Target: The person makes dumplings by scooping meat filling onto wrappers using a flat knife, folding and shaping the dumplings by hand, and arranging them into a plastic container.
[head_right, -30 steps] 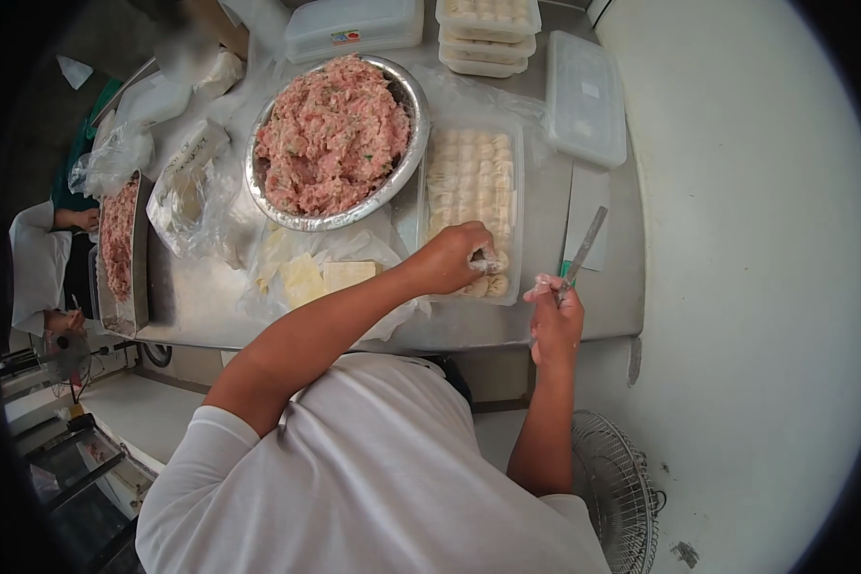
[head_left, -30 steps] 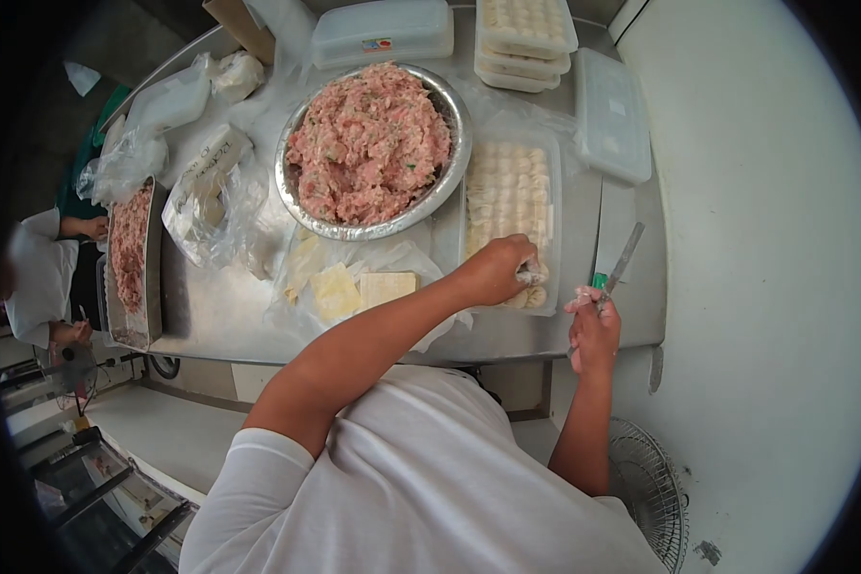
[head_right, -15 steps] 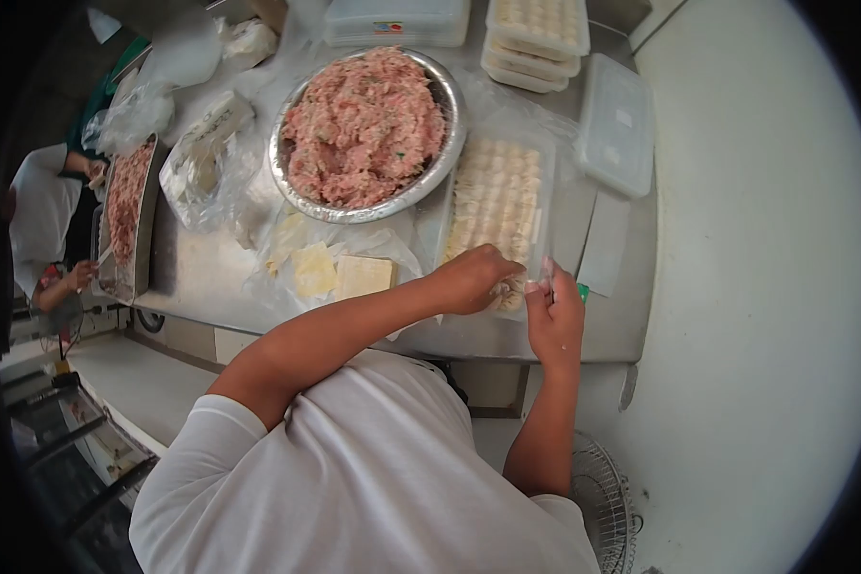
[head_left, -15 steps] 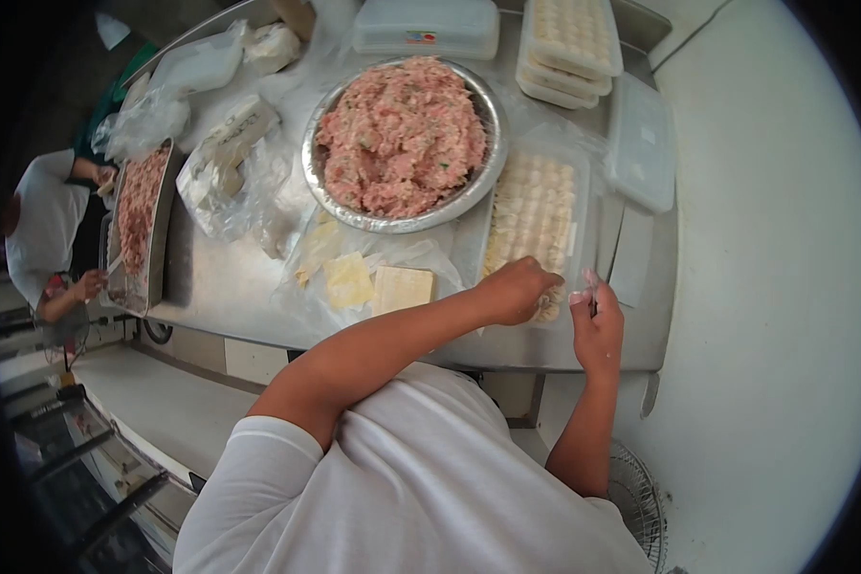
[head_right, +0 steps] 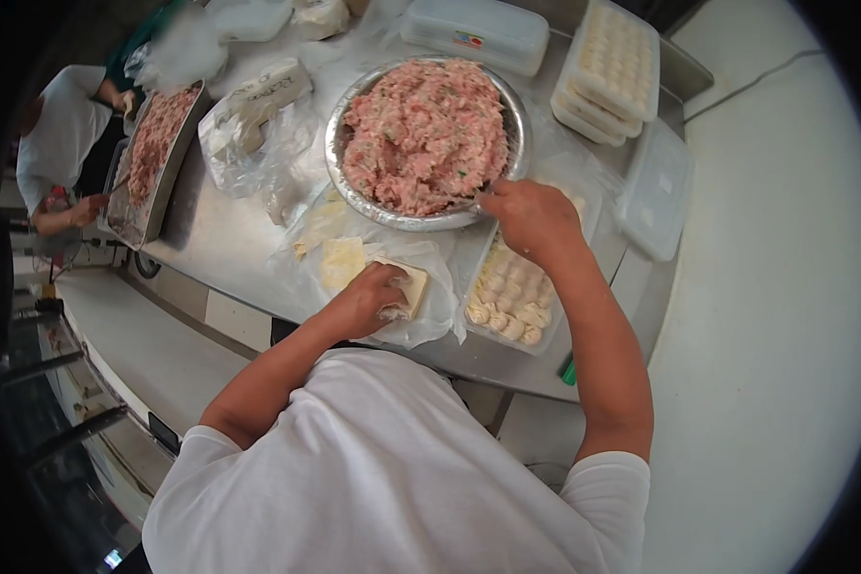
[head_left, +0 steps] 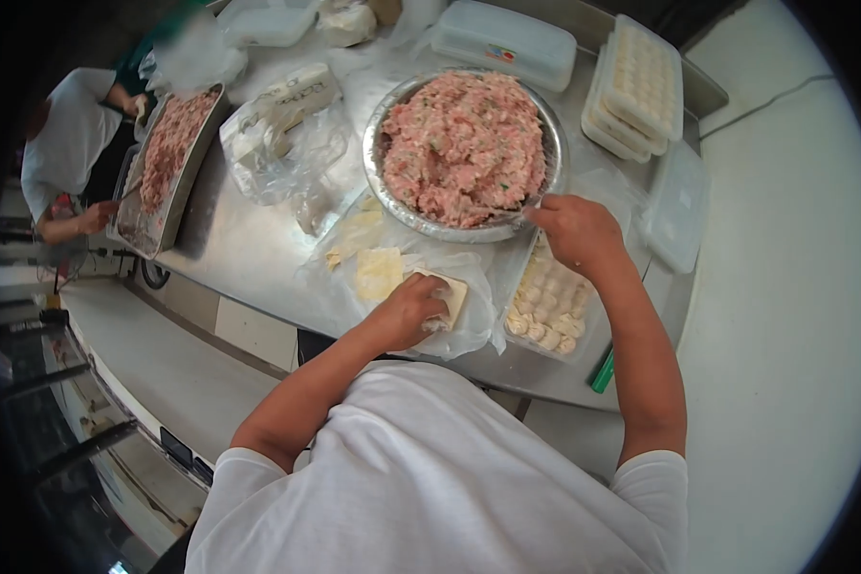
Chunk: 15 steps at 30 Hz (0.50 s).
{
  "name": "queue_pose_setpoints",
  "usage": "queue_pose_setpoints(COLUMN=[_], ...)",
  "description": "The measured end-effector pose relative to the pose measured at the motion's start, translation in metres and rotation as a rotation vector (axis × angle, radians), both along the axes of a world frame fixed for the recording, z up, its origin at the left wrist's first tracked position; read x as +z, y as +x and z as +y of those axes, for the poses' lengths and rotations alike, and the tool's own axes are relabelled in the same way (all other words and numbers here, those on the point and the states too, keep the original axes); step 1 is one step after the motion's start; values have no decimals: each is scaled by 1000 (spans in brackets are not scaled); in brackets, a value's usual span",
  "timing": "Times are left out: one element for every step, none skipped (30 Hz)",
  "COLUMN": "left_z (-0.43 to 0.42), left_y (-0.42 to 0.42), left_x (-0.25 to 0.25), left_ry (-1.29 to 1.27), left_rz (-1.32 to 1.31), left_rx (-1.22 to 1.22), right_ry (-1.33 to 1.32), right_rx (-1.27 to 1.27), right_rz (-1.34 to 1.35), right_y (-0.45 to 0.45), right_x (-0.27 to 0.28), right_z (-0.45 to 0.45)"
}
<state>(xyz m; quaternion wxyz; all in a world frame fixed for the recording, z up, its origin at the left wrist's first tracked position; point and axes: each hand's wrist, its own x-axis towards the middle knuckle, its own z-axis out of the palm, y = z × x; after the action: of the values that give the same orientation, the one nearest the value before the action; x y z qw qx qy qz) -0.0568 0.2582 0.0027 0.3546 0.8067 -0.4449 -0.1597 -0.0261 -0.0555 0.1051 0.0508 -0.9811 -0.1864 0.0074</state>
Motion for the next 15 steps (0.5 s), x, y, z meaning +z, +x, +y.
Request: queue_pose_setpoints(left_z=[0, -1, -1, 0, 2, 3, 4, 5, 4, 4, 3, 2, 1, -1, -2], left_y=[0, 1, 1, 1, 2, 4, 5, 7, 7, 7, 7, 7, 8, 7, 6], left_x=[0, 0, -1, -1, -2, -1, 0, 1, 2, 2, 2, 3, 4, 4, 5], left_ry=[-9, -26, -42, -49, -62, -74, -74, -75, -76, -76, -76, -76, -76, -53, -29], left_rz=[-1, 32, 66, 66, 88, 111, 112, 123, 135, 140, 146, 152, 153, 135, 116], left_rx=[21, 29, 37, 59, 37, 10, 21, 7, -11, -11, -2, 4, -5, 4, 14], right_ry=[-9, -1, 7, 0, 17, 37, 37, -11, -60, -60, -64, -66, -66, -70, -73], right_rx=[21, 36, 51, 73, 57, 36, 47, -20, -91, -91, -55, -24, -33, -34, -33], right_rz=[-1, 34, 71, 72, 52, 33, 35, 46, 58, 63, 71, 79, 80, 99, 117], right_y=[3, 4, 4, 4, 5, 6, 6, 5, 5, 2, -1, -4, -4, -5, -6], right_x=[-1, -2, -1, 1, 2, 4, 6, 10, 14, 13, 13, 13, 16, 19, 22], right_z=[0, 1, 1, -1, -5, -4, -2, -3, -2, 0, 3, 7, 11, 16, 18])
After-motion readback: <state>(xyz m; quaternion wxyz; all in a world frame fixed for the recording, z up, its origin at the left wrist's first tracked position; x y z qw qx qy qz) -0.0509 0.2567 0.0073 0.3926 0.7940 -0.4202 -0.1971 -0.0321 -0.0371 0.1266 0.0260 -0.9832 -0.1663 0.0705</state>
